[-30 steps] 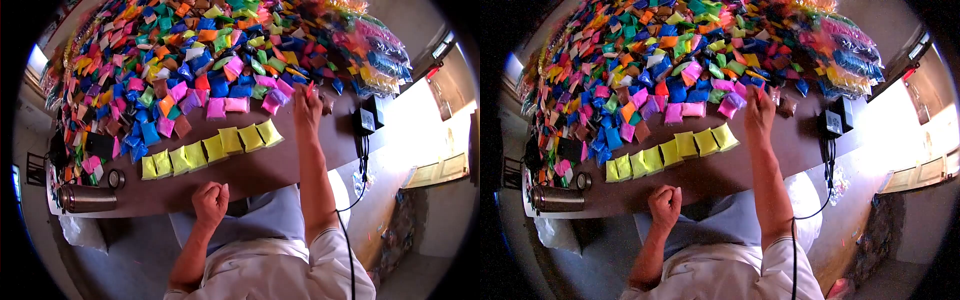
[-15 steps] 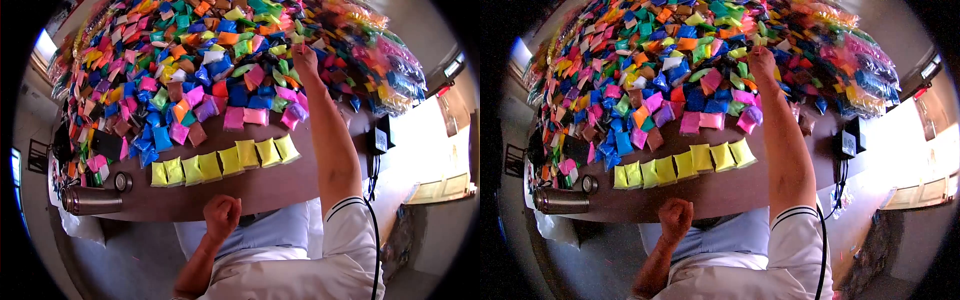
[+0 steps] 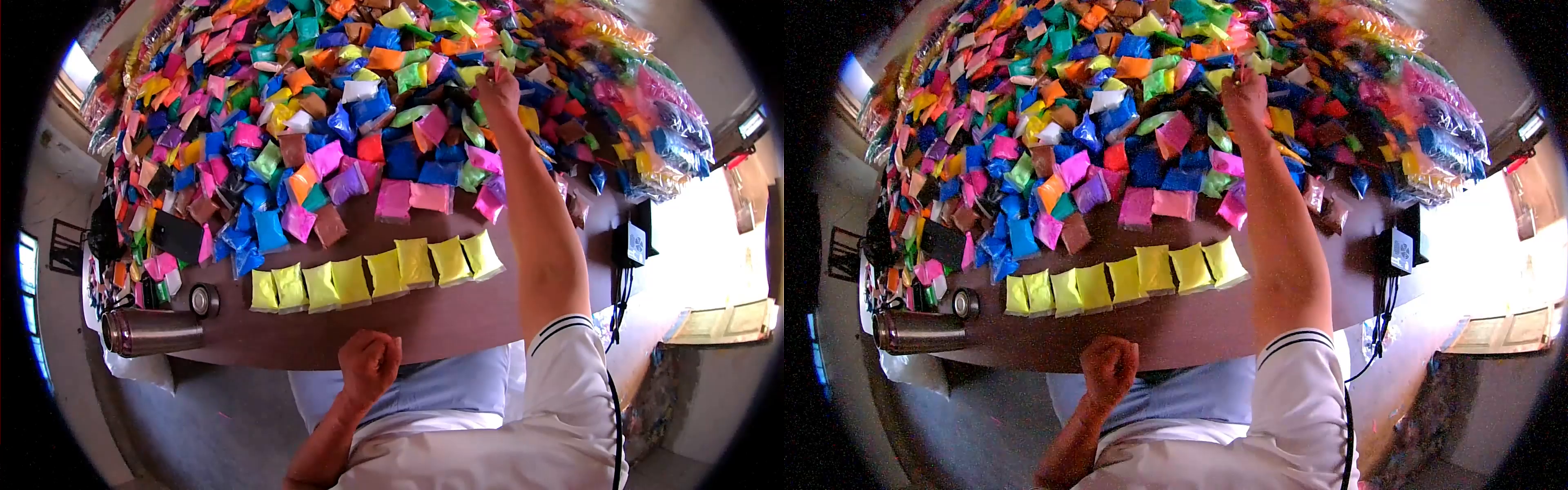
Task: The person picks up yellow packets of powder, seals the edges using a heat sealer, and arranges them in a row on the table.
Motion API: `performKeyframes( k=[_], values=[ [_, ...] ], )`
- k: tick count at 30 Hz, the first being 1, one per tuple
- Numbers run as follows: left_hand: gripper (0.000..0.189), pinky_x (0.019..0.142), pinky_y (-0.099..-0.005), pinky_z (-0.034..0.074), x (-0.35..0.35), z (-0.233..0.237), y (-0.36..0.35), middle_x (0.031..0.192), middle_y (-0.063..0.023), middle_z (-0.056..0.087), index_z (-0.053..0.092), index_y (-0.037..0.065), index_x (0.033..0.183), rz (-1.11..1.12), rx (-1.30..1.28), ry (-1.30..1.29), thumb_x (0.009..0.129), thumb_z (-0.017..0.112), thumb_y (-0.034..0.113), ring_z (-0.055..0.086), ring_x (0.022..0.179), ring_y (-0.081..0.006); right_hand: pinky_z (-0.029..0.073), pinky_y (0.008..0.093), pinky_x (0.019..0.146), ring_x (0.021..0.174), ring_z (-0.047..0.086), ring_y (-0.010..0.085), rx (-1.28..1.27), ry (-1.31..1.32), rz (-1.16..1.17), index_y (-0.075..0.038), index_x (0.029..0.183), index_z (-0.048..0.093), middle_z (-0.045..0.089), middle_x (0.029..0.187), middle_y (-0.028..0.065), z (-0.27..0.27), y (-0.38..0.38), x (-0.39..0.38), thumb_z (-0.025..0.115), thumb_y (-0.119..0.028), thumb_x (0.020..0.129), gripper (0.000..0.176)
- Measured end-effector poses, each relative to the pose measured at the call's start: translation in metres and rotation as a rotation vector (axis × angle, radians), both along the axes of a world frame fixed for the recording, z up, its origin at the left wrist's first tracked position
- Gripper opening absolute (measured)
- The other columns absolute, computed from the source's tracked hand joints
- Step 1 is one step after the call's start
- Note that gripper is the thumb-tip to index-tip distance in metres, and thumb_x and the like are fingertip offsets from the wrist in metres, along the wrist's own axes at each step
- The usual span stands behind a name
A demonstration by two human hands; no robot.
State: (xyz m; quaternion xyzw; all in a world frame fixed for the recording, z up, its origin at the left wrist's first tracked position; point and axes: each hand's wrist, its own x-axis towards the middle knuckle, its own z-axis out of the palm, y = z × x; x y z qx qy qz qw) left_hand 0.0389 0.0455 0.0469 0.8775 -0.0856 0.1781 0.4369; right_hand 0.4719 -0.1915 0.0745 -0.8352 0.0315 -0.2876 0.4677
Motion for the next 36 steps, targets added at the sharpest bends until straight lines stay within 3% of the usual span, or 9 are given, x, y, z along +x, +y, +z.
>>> performKeyframes(
  k=[1,2,5,11,15,17,24,27,36],
  values=[
    [0.017,0.049,-0.0313,0.044,0.0,0.004,-0.001,0.066,-0.0087,0.057,0.055,0.003,0.065,-0.001,0.0,0.007,0.078,0.066,0.004,0.054,0.054,-0.0237,0.049,0.039,0.065,0.069,0.062,0.0308,0.083,-0.12,0.021,-0.002,0.087,0.059,0.064,0.079,0.0142,-0.007,-0.004,0.005,0.071,-0.023,0.073,0.028],
    [0.016,0.049,-0.0308,0.043,0.0,0.006,-0.001,0.066,-0.0091,0.057,0.056,0.002,0.066,-0.003,-0.002,0.014,0.078,0.066,0.005,0.054,0.054,-0.0234,0.043,0.0304,0.051,0.054,0.053,0.0156,0.443,-0.086,0.26,-0.004,0.084,0.056,0.057,0.07,0.004,0.019,0.007,-0.034,0.068,-0.019,0.079,0.02],
    [0.015,0.049,-0.03,0.043,-0.001,0.006,0.002,0.067,-0.0097,0.057,0.057,0.001,0.068,-0.033,-0.05,0.07,0.08,0.065,0.006,0.054,0.054,-0.023,0.033,0.0231,0.044,0.05,0.043,0.0063,0.7,0.046,0.424,-0.007,0.081,0.055,0.051,0.069,-0.0021,0.054,0.019,-0.109,0.065,-0.016,0.084,0.014],
    [0.022,0.046,-0.032,0.042,0.0,0.015,0.008,0.068,-0.007,0.057,0.054,0.003,0.065,-0.086,-0.166,0.112,0.082,0.066,0.012,0.053,0.053,-0.0218,0.028,0.0196,0.044,0.05,0.04,0.0034,0.773,0.339,0.514,-0.003,0.097,0.065,0.055,0.066,-0.004,0.051,0.041,-0.254,0.071,-0.018,0.081,0.023],
    [0.022,0.045,-0.0274,0.04,0.001,0.003,0.013,0.071,-0.0081,0.058,0.055,0.003,0.068,-0.195,-0.354,0.051,0.083,0.066,0.014,0.052,0.054,-0.0179,0.046,0.0198,0.065,0.072,0.058,0.0067,0.705,0.571,0.605,0.002,0.104,0.064,0.064,0.084,-0.0002,0.044,0.049,-0.328,0.073,-0.014,0.08,0.031],
    [0.023,0.045,-0.0254,0.038,-0.002,0.01,0.013,0.073,-0.0085,0.059,0.055,0.002,0.067,-0.176,-0.346,0.112,0.082,0.067,0.016,0.05,0.053,-0.0152,0.045,0.0204,0.062,0.069,0.056,0.0058,0.76,0.592,0.665,0.002,0.102,0.064,0.064,0.081,-0.001,0.034,0.054,-0.351,0.072,-0.014,0.081,0.028],
    [0.024,0.047,-0.0277,0.043,-0.004,0.012,0.011,0.073,-0.009,0.058,0.059,0.0,0.074,-0.119,-0.22,0.112,0.082,0.069,0.02,0.055,0.055,-0.0183,0.045,0.0228,0.06,0.069,0.054,0.006,0.715,0.702,0.933,0.002,0.098,0.064,0.062,0.079,-0.001,0.011,0.074,-0.378,0.069,-0.012,0.084,0.021],
    [0.024,0.051,-0.031,0.046,-0.003,0.012,0.014,0.073,-0.0105,0.058,0.06,-0.001,0.076,-0.103,-0.191,0.158,0.083,0.068,0.02,0.058,0.059,-0.0229,0.046,0.0228,0.065,0.073,0.055,0.0071,0.929,0.735,0.881,0.002,0.098,0.064,0.063,0.083,-0.0005,0.011,0.081,-0.385,0.07,-0.014,0.084,0.022],
    [0.023,0.052,-0.0315,0.046,-0.002,0.007,0.011,0.074,-0.0117,0.059,0.061,-0.002,0.075,-0.082,-0.154,0.109,0.084,0.066,0.019,0.058,0.061,-0.0243,0.047,0.0222,0.076,0.083,0.057,0.008,0.912,0.615,0.869,0.003,0.102,0.064,0.064,0.094,0.0013,-0.011,0.09,-0.402,0.066,-0.012,0.087,0.021]
  ],
)
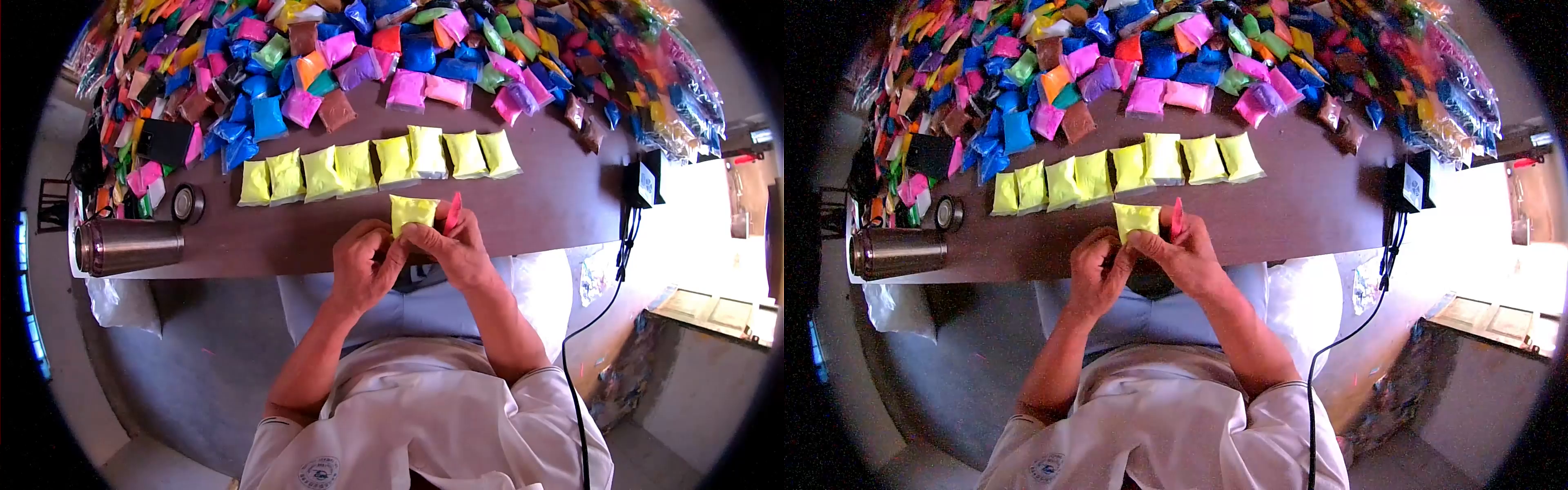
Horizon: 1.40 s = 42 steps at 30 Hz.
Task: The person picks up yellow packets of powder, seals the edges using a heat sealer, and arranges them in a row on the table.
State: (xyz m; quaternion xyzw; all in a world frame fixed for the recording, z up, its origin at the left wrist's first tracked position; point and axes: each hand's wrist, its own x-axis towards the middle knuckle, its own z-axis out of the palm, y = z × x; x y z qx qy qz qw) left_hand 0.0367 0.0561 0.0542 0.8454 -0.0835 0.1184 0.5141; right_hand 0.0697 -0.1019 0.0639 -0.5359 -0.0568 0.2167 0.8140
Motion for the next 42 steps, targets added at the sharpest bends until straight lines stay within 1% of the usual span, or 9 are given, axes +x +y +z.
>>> performKeyframes(
  k=[8,13,15,18,25,33,35,38,42],
  values=[
    [0.025,0.051,-0.03,0.043,-0.002,0.005,0.004,0.074,-0.0107,0.058,0.06,-0.002,0.075,-0.076,-0.21,0.125,0.086,0.064,0.019,0.055,0.059,-0.0212,0.049,0.022,0.074,0.084,0.059,0.0081,0.07,0.063,-0.019,0.003,0.103,0.064,0.065,0.095,0.0034,0.005,0.003,-0.006,0.066,-0.012,0.087,0.022],
    [0.024,0.053,-0.0317,0.043,0.0,-0.001,0.007,0.076,-0.0118,0.059,0.062,-0.003,0.079,-0.078,-0.142,0.046,0.087,0.063,0.02,0.056,0.06,-0.0227,0.049,0.0218,0.07,0.078,0.058,0.0075,0.048,0.075,-0.05,0.003,0.102,0.064,0.065,0.091,0.0027,0.018,0.004,-0.002,0.065,-0.014,0.088,0.022],
    [0.025,0.054,-0.0322,0.044,-0.001,-0.001,0.007,0.076,-0.0122,0.059,0.063,-0.003,0.08,-0.077,-0.12,0.036,0.088,0.062,0.021,0.056,0.06,-0.0234,0.049,0.0211,0.067,0.076,0.058,0.0065,-0.083,0.115,-0.066,0.002,0.1,0.063,0.064,0.089,0.0017,0.018,0.0,0.0,0.064,-0.015,0.089,0.021],
    [0.026,0.055,-0.0327,0.044,-0.002,-0.001,0.006,0.075,-0.0126,0.059,0.064,-0.003,0.082,-0.07,-0.109,0.071,0.088,0.062,0.022,0.056,0.061,-0.0245,0.048,0.0205,0.066,0.075,0.057,0.0059,-0.021,0.073,-0.086,0.002,0.1,0.063,0.064,0.088,0.0012,0.008,0.001,-0.001,0.063,-0.015,0.09,0.02],
    [0.029,0.055,-0.0345,0.043,0.0,0.003,0.009,0.071,-0.0116,0.056,0.06,-0.002,0.075,-0.1,-0.11,0.09,0.092,0.056,0.021,0.054,0.06,-0.0261,0.048,0.0217,0.067,0.076,0.057,0.0062,-0.019,0.094,-0.123,0.002,0.099,0.063,0.064,0.089,0.0013,0.013,0.009,-0.003,0.063,-0.015,0.09,0.019],
    [0.033,0.056,-0.0365,0.042,-0.001,0.004,0.005,0.067,-0.0121,0.053,0.057,-0.001,0.071,-0.096,-0.104,0.043,0.093,0.053,0.022,0.052,0.06,-0.0283,0.048,0.0223,0.069,0.078,0.056,0.006,-0.115,-0.067,-0.088,0.002,0.099,0.063,0.064,0.089,-0.0004,0.001,0.009,-0.001,0.068,-0.018,0.087,0.024],
    [0.033,0.056,-0.0367,0.042,-0.002,0.004,0.003,0.067,-0.0124,0.053,0.056,-0.001,0.07,-0.055,-0.223,0.15,0.094,0.052,0.022,0.052,0.06,-0.0286,0.047,0.0221,0.069,0.078,0.056,0.0058,-0.101,-0.062,-0.108,0.002,0.098,0.064,0.064,0.088,-0.0004,0.002,0.011,-0.003,0.067,-0.018,0.088,0.023],
    [0.034,0.056,-0.0371,0.042,-0.001,0.001,0.004,0.068,-0.0128,0.053,0.056,-0.001,0.07,-0.055,-0.252,0.155,0.094,0.052,0.023,0.053,0.06,-0.0288,0.047,0.0216,0.067,0.076,0.056,0.0054,-0.067,-0.001,-0.161,0.002,0.096,0.064,0.064,0.086,-0.0004,0.01,0.012,-0.005,0.065,-0.02,0.089,0.023],
    [0.034,0.056,-0.0368,0.043,-0.001,0.004,0.005,0.068,-0.013,0.053,0.056,-0.001,0.07,-0.072,-0.156,0.114,0.094,0.052,0.023,0.053,0.061,-0.0291,0.045,0.0206,0.064,0.073,0.054,0.0047,-0.076,0.005,-0.219,0.002,0.095,0.065,0.062,0.083,-0.0008,0.004,0.013,-0.005,0.064,-0.022,0.09,0.024]
  ],
)
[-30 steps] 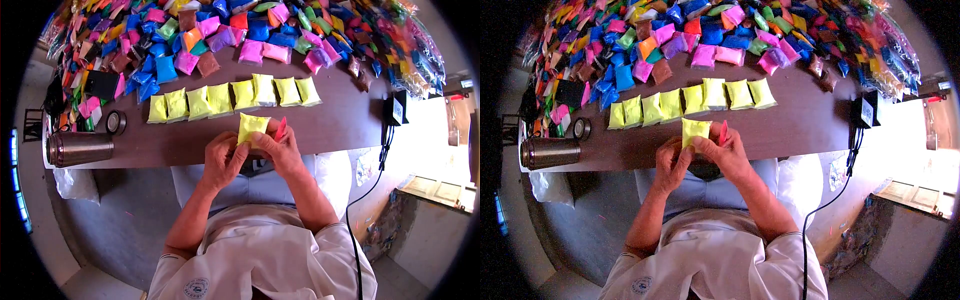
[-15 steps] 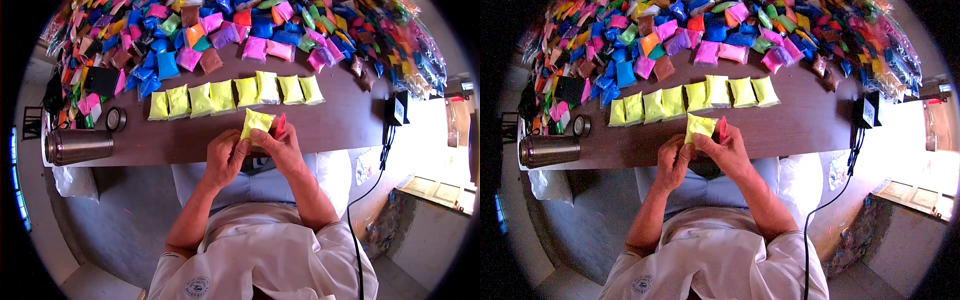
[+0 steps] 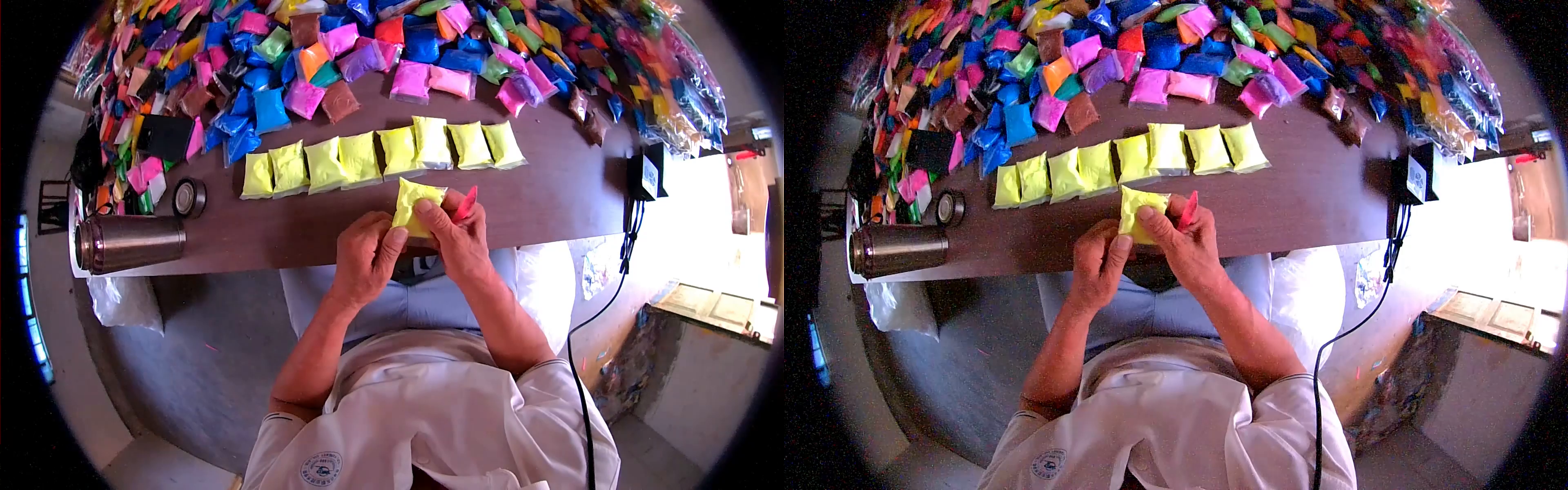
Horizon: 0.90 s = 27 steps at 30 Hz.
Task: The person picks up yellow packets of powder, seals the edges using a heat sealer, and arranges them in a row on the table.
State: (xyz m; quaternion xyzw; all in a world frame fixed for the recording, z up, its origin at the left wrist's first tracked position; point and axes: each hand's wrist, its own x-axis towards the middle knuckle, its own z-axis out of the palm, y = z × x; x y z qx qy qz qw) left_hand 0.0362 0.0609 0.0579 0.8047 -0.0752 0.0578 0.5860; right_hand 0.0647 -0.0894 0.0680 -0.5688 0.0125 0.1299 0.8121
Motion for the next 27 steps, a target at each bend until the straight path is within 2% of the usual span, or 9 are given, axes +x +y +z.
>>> performKeyframes(
  k=[4,10,16,22,24,27],
  values=[
    [0.035,0.056,-0.0361,0.043,-0.002,-0.001,-0.002,0.068,-0.0131,0.054,0.056,-0.001,0.07,0.001,0.022,-0.024,0.094,0.052,0.024,0.053,0.061,-0.0292,0.044,0.0206,0.061,0.071,0.052,0.0044,-0.033,-0.046,-0.018,0.001,0.096,0.064,0.061,0.082,-0.0016,-0.011,-0.002,-0.001,0.063,-0.022,0.091,0.024],
    [0.033,0.055,-0.0358,0.043,-0.001,-0.001,-0.001,0.07,-0.013,0.054,0.056,-0.001,0.07,0.015,-0.022,0.013,0.094,0.053,0.023,0.054,0.06,-0.0287,0.043,0.0207,0.059,0.07,0.052,0.0042,0.019,0.066,0.042,0.001,0.096,0.064,0.06,0.08,-0.0027,0.002,-0.003,-0.002,0.061,-0.021,0.092,0.022],
    [0.033,0.055,-0.0357,0.043,-0.002,-0.001,-0.003,0.07,-0.0132,0.054,0.056,-0.001,0.07,0.016,0.021,-0.058,0.093,0.054,0.022,0.054,0.06,-0.0287,0.043,0.0197,0.06,0.07,0.051,0.0032,-0.041,-0.02,0.014,0.001,0.098,0.063,0.059,0.081,-0.0033,-0.004,-0.001,-0.003,0.059,-0.019,0.093,0.021],
    [0.032,0.056,-0.0368,0.043,-0.002,-0.002,-0.002,0.07,-0.0136,0.055,0.056,-0.001,0.07,0.019,0.017,-0.01,0.093,0.054,0.021,0.054,0.061,-0.0297,0.04,0.0194,0.058,0.069,0.048,0.0027,0.023,0.06,-0.061,0.0,0.089,0.063,0.057,0.076,-0.0047,0.006,0.005,-0.006,0.058,-0.018,0.093,0.019],
    [0.032,0.056,-0.037,0.043,-0.002,-0.002,-0.002,0.07,-0.0137,0.055,0.056,-0.001,0.071,0.023,0.021,-0.016,0.093,0.054,0.021,0.054,0.062,-0.0299,0.037,0.0199,0.055,0.066,0.044,0.0019,-0.099,0.023,-0.086,-0.002,0.082,0.062,0.053,0.072,-0.0062,-0.008,0.003,-0.006,0.057,-0.019,0.094,0.021],
    [0.032,0.056,-0.0373,0.044,-0.002,-0.003,-0.002,0.07,-0.0136,0.054,0.056,-0.001,0.071,0.018,0.059,-0.053,0.093,0.054,0.021,0.054,0.062,-0.0301,0.035,0.0208,0.054,0.065,0.041,0.0017,-0.128,0.039,-0.1,-0.003,0.078,0.06,0.051,0.071,-0.0071,-0.009,0.004,-0.006,0.056,-0.021,0.094,0.025]
  ],
)
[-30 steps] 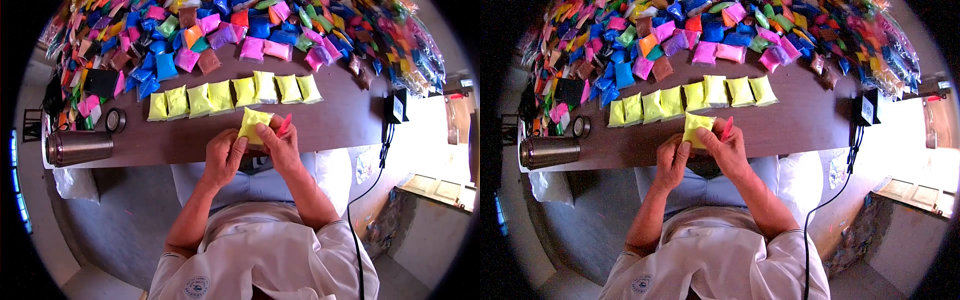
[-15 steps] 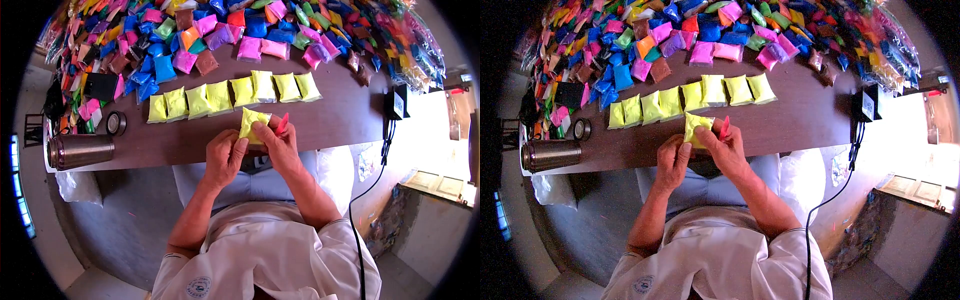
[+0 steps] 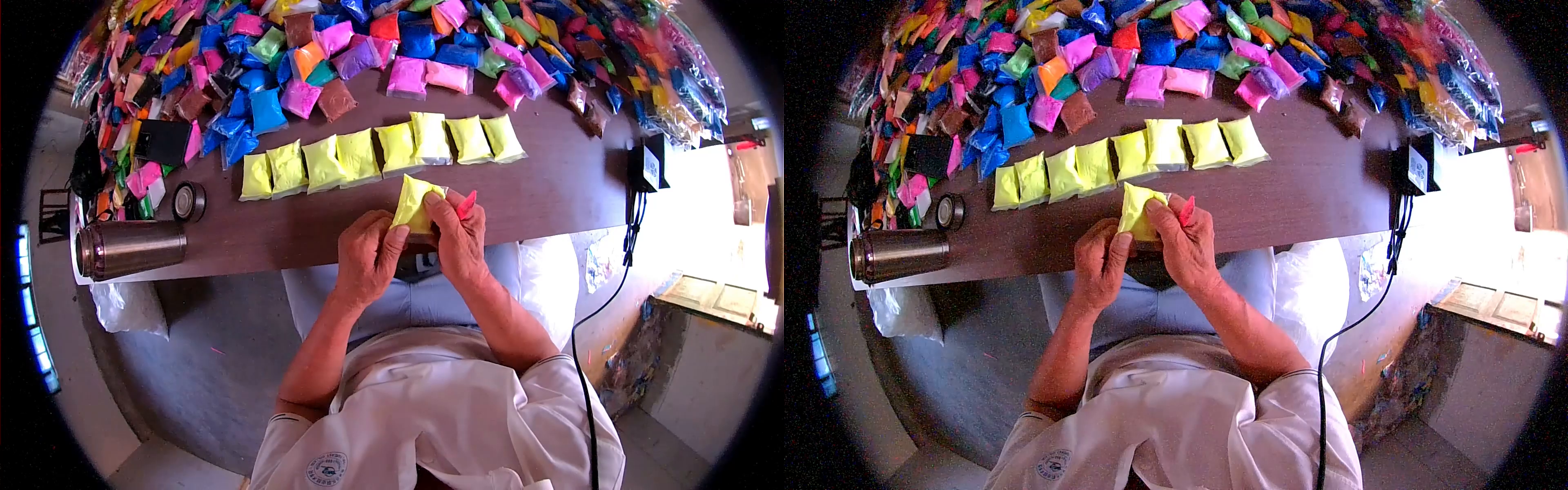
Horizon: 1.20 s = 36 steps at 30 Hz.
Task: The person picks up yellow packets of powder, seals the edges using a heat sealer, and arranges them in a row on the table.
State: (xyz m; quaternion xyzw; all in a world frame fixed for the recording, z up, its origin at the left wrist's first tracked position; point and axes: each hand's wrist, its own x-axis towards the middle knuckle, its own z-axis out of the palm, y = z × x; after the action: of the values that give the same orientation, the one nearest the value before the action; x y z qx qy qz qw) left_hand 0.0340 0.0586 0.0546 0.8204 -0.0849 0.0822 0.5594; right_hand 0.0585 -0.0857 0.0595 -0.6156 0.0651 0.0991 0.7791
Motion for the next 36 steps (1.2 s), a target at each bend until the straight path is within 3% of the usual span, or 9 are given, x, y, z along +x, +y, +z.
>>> performKeyframes(
  k=[6,9,13,16,19,25,30,33,36],
  values=[
    [0.034,0.058,-0.038,0.044,0.001,0.0,0.0,0.07,-0.0137,0.055,0.056,-0.001,0.07,0.004,0.005,-0.011,0.093,0.054,0.023,0.054,0.063,-0.031,0.039,0.0201,0.057,0.067,0.045,0.003,0.083,-0.077,-0.122,0.001,0.093,0.065,0.055,0.074,-0.0055,0.008,0.011,0.003,0.054,-0.02,0.095,0.023],
    [0.034,0.058,-0.0383,0.044,0.001,0.0,0.0,0.07,-0.0137,0.055,0.056,-0.001,0.069,-0.002,0.011,-0.02,0.093,0.053,0.023,0.054,0.063,-0.0311,0.041,0.0193,0.059,0.069,0.048,0.0038,0.026,-0.114,-0.066,0.002,0.102,0.064,0.058,0.079,-0.0041,-0.002,0.006,0.002,0.054,-0.019,0.095,0.024],
    [0.034,0.058,-0.0386,0.044,0.001,0.0,0.001,0.07,-0.0139,0.055,0.056,0.0,0.069,-0.003,0.064,-0.037,0.094,0.053,0.023,0.054,0.064,-0.0315,0.041,0.0188,0.061,0.071,0.049,0.0042,-0.059,-0.109,-0.07,0.002,0.103,0.064,0.059,0.082,-0.0034,0.003,0.006,-0.001,0.055,-0.019,0.095,0.025],
    [0.033,0.059,-0.0389,0.044,0.002,0.0,0.001,0.071,-0.0141,0.055,0.056,0.0,0.068,-0.007,0.078,-0.052,0.093,0.053,0.022,0.054,0.064,-0.0318,0.041,0.0189,0.06,0.07,0.049,0.0041,0.04,-0.11,-0.112,0.002,0.103,0.065,0.059,0.081,-0.0033,0.011,0.011,-0.001,0.056,-0.019,0.094,0.024],
    [0.033,0.059,-0.0391,0.044,0.001,-0.002,-0.002,0.071,-0.0141,0.055,0.056,0.0,0.068,0.007,0.065,-0.062,0.093,0.053,0.022,0.054,0.064,-0.032,0.038,0.0192,0.056,0.067,0.046,0.0032,0.097,-0.051,-0.115,0.001,0.095,0.065,0.055,0.075,-0.0052,0.008,0.01,0.0,0.057,-0.019,0.094,0.021],
    [0.034,0.058,-0.0393,0.044,0.001,-0.001,-0.002,0.071,-0.0139,0.056,0.055,0.0,0.067,0.009,0.098,-0.067,0.093,0.053,0.022,0.055,0.065,-0.0321,0.031,0.0206,0.05,0.062,0.039,0.0017,0.004,-0.176,-0.04,-0.001,0.084,0.061,0.047,0.068,-0.0076,-0.004,0.003,0.001,0.06,-0.017,0.092,0.018],
    [0.035,0.058,-0.039,0.044,0.0,0.0,-0.003,0.07,-0.0134,0.056,0.055,0.001,0.066,0.014,0.051,-0.044,0.093,0.053,0.021,0.055,0.064,-0.0316,0.044,0.0211,0.064,0.074,0.052,0.0047,0.177,-0.083,-0.013,0.002,0.095,0.063,0.061,0.082,-0.0019,0.012,0.007,-0.001,0.063,-0.016,0.09,0.018],
    [0.034,0.058,-0.0391,0.044,0.0,-0.001,-0.003,0.071,-0.0132,0.056,0.056,0.001,0.066,0.021,0.029,-0.039,0.093,0.053,0.021,0.055,0.065,-0.0315,0.046,0.0224,0.071,0.08,0.055,0.0064,0.065,-0.13,0.086,0.003,0.099,0.063,0.064,0.09,0.0011,0.005,-0.002,0.002,0.064,-0.015,0.089,0.02],
    [0.033,0.059,-0.0399,0.044,0.0,0.0,-0.003,0.071,-0.0133,0.056,0.056,0.001,0.066,0.002,0.078,-0.052,0.092,0.054,0.02,0.055,0.066,-0.0317,0.046,0.022,0.07,0.079,0.054,0.0057,0.042,-0.148,0.106,0.002,0.099,0.063,0.063,0.088,0.0005,0.004,-0.004,0.004,0.065,-0.015,0.088,0.02]
  ],
)
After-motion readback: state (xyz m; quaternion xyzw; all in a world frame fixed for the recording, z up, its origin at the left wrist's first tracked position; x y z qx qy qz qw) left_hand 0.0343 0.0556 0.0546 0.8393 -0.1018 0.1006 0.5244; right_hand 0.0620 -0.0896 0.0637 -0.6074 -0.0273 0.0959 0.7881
